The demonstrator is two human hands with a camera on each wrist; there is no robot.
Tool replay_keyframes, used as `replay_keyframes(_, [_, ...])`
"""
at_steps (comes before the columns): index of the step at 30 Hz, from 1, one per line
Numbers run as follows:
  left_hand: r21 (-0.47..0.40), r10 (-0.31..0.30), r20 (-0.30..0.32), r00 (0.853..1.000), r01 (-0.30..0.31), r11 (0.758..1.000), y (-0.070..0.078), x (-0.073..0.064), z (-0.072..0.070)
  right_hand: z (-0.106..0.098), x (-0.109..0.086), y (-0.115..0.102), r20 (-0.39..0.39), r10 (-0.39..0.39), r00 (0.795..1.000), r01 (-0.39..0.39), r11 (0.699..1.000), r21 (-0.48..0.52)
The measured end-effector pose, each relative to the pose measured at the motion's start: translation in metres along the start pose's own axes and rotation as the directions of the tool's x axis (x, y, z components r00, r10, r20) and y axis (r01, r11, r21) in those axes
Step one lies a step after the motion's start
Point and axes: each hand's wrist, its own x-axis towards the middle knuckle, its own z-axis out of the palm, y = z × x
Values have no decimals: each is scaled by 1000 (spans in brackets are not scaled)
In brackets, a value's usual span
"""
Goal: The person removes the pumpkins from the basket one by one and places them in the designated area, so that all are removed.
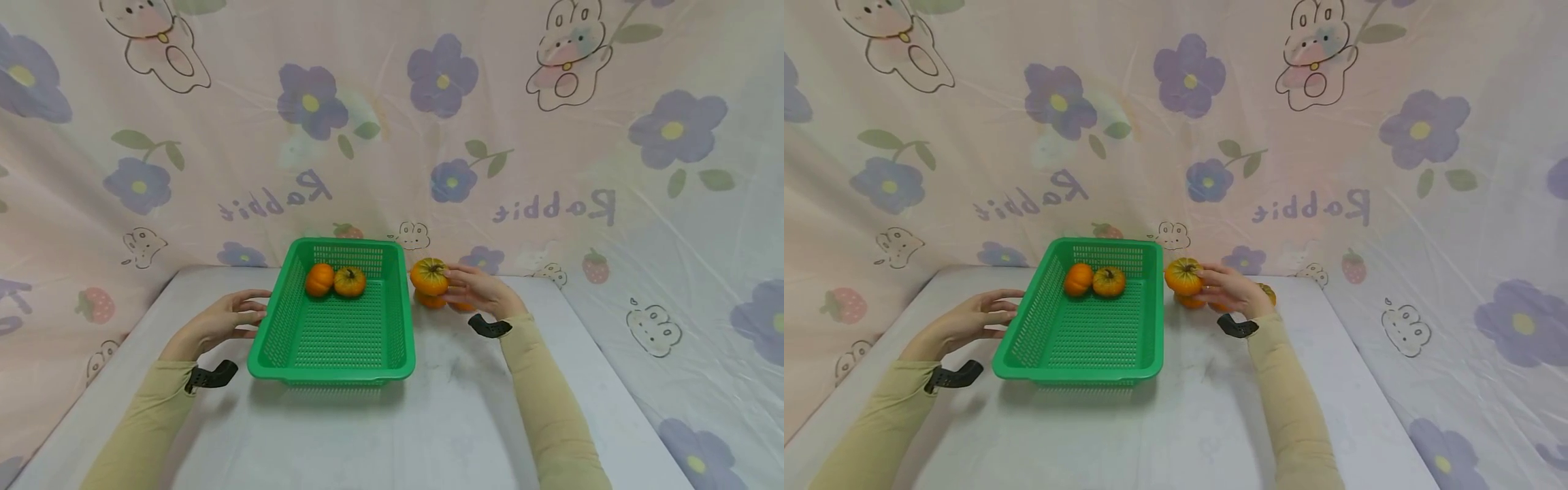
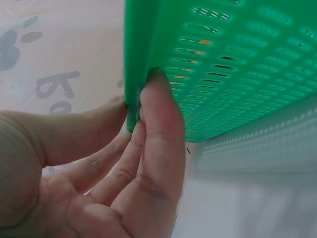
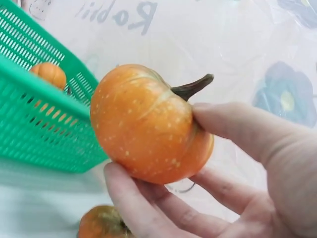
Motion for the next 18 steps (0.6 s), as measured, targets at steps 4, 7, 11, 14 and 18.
replay_keyframes(4, [2,5,0,1000,-5,1000,0,0,0,-8,-5,9,13,15,1000,-15,1000,-6])
replay_keyframes(7, [2,7,1,1000,-7,1000,0,0,0,-14,-8,17,8,17,1000,-17,1000,15])
replay_keyframes(11, [4,3,1,1000,-3,1000,0,-1,0,-21,-12,27,8,24,1000,-25,999,39])
replay_keyframes(14, [6,0,-1,1000,0,1000,0,-1,0,-25,-15,34,1,39,999,-39,998,58])
replay_keyframes(18, [3,0,-3,1000,0,1000,0,0,0,-29,-17,42,0,48,999,-48,997,68])
